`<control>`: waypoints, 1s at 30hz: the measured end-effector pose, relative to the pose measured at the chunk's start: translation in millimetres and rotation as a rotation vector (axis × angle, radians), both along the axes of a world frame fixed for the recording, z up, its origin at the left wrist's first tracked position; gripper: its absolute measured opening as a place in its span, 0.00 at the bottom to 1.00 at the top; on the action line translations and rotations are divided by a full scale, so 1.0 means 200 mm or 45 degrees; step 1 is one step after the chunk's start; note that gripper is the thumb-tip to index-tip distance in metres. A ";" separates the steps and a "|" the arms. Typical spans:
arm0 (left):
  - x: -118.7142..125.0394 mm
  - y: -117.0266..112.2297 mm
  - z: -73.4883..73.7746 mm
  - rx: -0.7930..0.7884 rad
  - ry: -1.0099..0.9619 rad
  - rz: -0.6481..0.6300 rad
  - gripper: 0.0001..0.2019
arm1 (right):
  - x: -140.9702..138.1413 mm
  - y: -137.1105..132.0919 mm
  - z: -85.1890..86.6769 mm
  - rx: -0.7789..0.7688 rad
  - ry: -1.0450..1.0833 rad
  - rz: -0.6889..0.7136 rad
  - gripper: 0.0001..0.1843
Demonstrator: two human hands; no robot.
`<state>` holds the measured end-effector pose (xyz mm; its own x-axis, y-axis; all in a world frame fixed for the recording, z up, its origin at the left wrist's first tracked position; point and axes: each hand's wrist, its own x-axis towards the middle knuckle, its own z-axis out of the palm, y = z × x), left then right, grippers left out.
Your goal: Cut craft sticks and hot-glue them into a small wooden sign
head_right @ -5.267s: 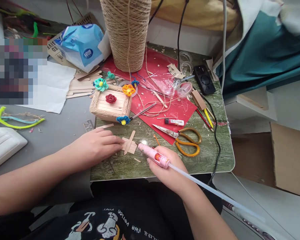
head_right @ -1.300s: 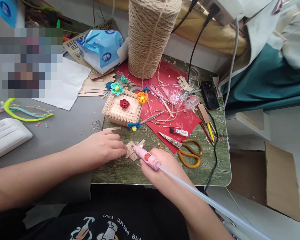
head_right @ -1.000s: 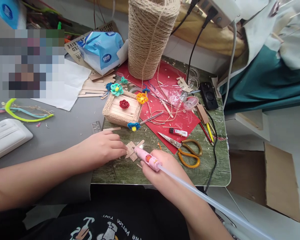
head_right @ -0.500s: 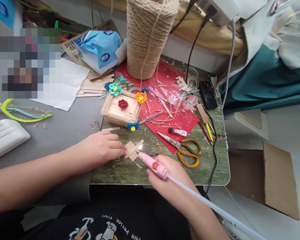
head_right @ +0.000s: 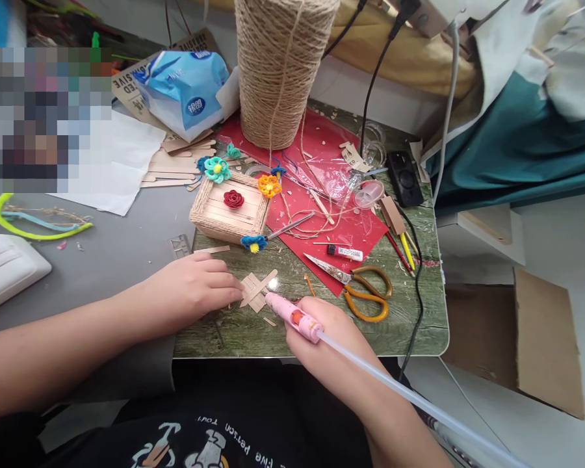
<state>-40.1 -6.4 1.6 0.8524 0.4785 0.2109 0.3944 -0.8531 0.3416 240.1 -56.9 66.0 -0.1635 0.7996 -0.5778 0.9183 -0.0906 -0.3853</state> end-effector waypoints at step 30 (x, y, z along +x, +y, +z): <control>0.01 0.01 0.02 -0.011 -0.033 -0.006 0.11 | 0.06 -0.07 0.00 -0.036 0.015 -0.092 0.09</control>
